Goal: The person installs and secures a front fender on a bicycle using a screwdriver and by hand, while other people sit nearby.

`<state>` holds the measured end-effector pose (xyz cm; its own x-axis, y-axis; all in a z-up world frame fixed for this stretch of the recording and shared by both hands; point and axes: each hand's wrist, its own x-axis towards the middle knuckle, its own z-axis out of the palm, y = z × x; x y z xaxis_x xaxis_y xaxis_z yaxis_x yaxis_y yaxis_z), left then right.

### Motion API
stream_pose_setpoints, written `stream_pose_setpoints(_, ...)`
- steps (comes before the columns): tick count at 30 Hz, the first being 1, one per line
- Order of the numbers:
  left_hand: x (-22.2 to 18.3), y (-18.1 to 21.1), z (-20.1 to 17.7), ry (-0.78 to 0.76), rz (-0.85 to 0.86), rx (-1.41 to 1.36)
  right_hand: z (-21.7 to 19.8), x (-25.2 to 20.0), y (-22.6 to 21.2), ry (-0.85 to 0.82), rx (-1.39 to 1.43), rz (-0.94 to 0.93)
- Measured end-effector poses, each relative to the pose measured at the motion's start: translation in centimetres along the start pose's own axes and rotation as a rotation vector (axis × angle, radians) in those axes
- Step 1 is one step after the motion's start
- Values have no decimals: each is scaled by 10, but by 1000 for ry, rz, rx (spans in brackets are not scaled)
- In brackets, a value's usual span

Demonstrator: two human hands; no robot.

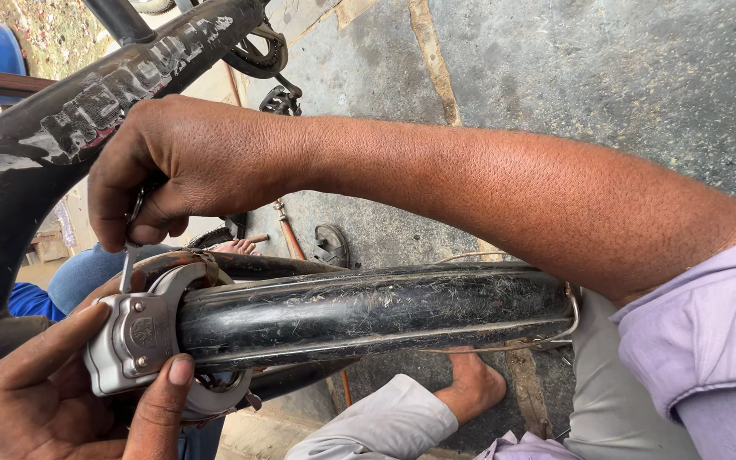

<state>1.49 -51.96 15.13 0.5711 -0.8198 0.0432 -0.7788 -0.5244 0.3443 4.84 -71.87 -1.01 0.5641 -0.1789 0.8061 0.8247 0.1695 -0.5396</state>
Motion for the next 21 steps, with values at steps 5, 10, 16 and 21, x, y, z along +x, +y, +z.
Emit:
stream_pose_setpoints(5, -4, 3, 3, 12, 36, 85, 0, 4, -5, 38, -171, -49)
stream_pose_setpoints(10, -5, -5, 2, 24, 54, 61, 3, 3, -4, 38, -193, -102)
stream_pose_setpoints(16, -1, -12, 0, -10, 117, -83, 10, 3, -6, 65, -115, -107)
stream_pose_setpoints(21, 0, -14, -5, -56, 67, -52, 9, 0, -8, 33, -126, -134)
